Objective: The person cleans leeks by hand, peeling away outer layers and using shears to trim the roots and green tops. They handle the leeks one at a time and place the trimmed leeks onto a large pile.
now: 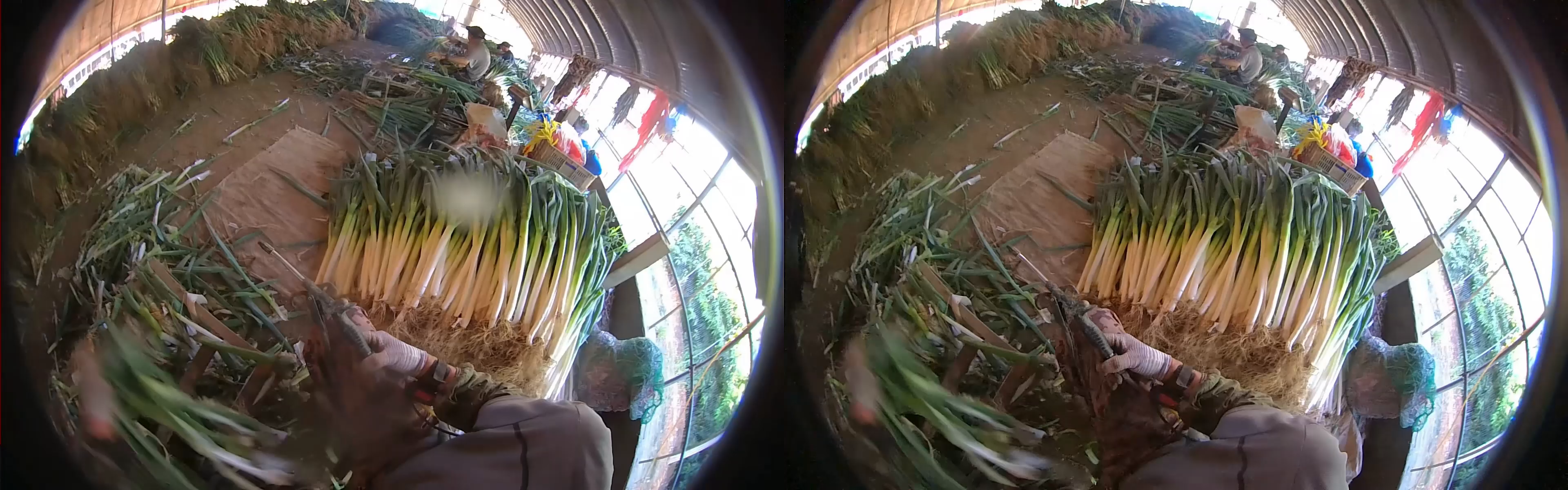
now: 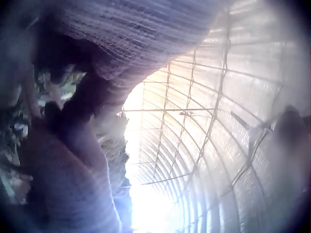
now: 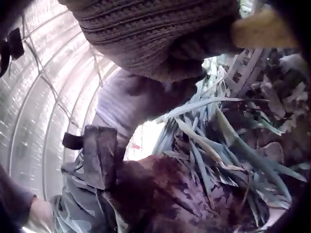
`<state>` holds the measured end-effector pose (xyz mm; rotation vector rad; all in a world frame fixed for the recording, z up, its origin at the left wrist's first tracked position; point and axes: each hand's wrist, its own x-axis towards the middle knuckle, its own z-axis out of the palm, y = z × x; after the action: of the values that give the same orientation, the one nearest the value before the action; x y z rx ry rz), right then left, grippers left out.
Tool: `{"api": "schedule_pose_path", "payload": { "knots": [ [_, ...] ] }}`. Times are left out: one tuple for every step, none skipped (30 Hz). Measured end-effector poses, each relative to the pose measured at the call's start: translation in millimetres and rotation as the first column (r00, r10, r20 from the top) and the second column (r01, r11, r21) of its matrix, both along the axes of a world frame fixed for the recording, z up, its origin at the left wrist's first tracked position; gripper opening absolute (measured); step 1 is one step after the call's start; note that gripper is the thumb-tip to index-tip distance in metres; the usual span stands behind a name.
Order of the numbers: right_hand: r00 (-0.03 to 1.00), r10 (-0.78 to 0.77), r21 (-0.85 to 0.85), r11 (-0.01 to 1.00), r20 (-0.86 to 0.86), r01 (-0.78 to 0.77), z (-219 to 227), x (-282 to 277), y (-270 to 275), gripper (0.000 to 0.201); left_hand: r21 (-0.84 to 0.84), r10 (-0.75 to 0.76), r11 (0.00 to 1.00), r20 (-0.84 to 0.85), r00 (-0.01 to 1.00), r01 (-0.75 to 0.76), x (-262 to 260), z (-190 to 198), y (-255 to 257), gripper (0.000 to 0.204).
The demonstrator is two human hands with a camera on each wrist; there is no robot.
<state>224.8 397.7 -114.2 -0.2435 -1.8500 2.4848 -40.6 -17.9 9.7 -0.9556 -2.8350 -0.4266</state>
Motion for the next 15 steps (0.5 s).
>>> {"api": "schedule_pose_path", "payload": {
  "knots": [
    [1.0, -0.014, -0.013, 1.0, -0.007, 0.014, 1.3, -1.0, -4.5, 0.033, -0.039, -0.031, 0.999, -0.035, 0.999, 0.03, 4.1, 21.3, -1.1, 0.056],
    [0.999, -0.037, -0.022, 0.999, -0.015, 0.037, 2.8, -1.6, -7.5, 0.033, -0.081, -0.065, 0.995, -0.067, 0.996, 0.059, 11.4, 35.4, -4.0, 0.055],
    [0.999, -0.019, 0.039, 0.999, -0.03, 0.02, 1.4, -2.9, -7.8, 0.034, -0.112, -0.094, 0.99, -0.086, 0.992, 0.084, 17.5, 48.6, -3.4, 0.055],
    [0.999, 0.0, 0.1, 0.995, -0.032, 0.004, -4.5, -1.4, -9.5, 0.034, -0.143, -0.124, 0.984, -0.093, 0.988, 0.11, 26.1, 57.7, -5.5, 0.055],
    [0.999, 0.026, 0.147, 0.989, -0.025, -0.022, -12.0, 2.5, -18.1, 0.034, -0.18, -0.146, 0.975, -0.096, 0.985, 0.127, 34.8, 66.1, -7.9, 0.055],
    [0.997, 0.074, -0.22, 0.973, 0.012, -0.07, -4.8, 3.8, -34.5, 0.036, -0.218, -0.171, 0.965, -0.093, 0.981, 0.147, 44.1, 73.0, -9.3, 0.055],
    [0.995, 0.077, -0.092, 0.993, 0.059, -0.071, 5.4, 1.6, -49.2, 0.035, -0.26, -0.193, 0.952, -0.094, 0.977, 0.163, 55.7, 76.1, -13.3, 0.054],
    [0.992, 0.069, 0.04, 0.997, 0.106, -0.073, 35.2, -1.0, -66.6, 0.034, -0.303, -0.221, 0.934, -0.081, 0.972, 0.188, 67.3, 78.5, -16.8, 0.054],
    [0.987, 0.046, 0.179, 0.981, 0.152, -0.074, 53.5, -3.2, -78.0, 0.034, -0.341, -0.246, 0.916, -0.057, 0.968, 0.213, 80.1, 79.2, -19.6, 0.054],
    [0.993, 0.055, 0.199, 0.977, 0.1, -0.074, 55.1, -8.2, -87.9, 0.033, -0.386, -0.281, 0.89, -0.041, 0.959, 0.244, 92.6, 76.1, -25.6, 0.054],
    [0.997, 0.064, 0.221, 0.973, 0.05, -0.073, 51.1, -16.1, -100.6, 0.033, -0.425, -0.311, 0.863, -0.022, 0.95, 0.272, 102.9, 78.1, -33.9, 0.054],
    [0.999, 0.042, 0.375, 0.927, -0.025, -0.03, 24.0, -28.6, -110.2, 0.033, -0.469, -0.342, 0.825, 0.029, 0.939, 0.315, 122.4, 72.5, -40.2, 0.054],
    [0.998, 0.039, 0.462, 0.887, -0.057, -0.009, 22.0, -36.5, -111.7, 0.034, -0.504, -0.342, 0.795, 0.089, 0.935, 0.339, 141.2, 67.6, -50.3, 0.053],
    [0.995, 0.043, 0.539, 0.842, -0.089, 0.012, 22.9, -42.5, -114.4, 0.034, -0.533, -0.308, 0.775, 0.15, 0.939, 0.339, 159.7, 67.5, -62.9, 0.053],
    [0.991, 0.051, 0.607, 0.794, -0.123, 0.035, 21.1, -48.9, -120.0, 0.035, -0.555, -0.252, 0.769, 0.194, 0.948, 0.317, 176.0, 70.1, -75.1, 0.053]
  ]
}}
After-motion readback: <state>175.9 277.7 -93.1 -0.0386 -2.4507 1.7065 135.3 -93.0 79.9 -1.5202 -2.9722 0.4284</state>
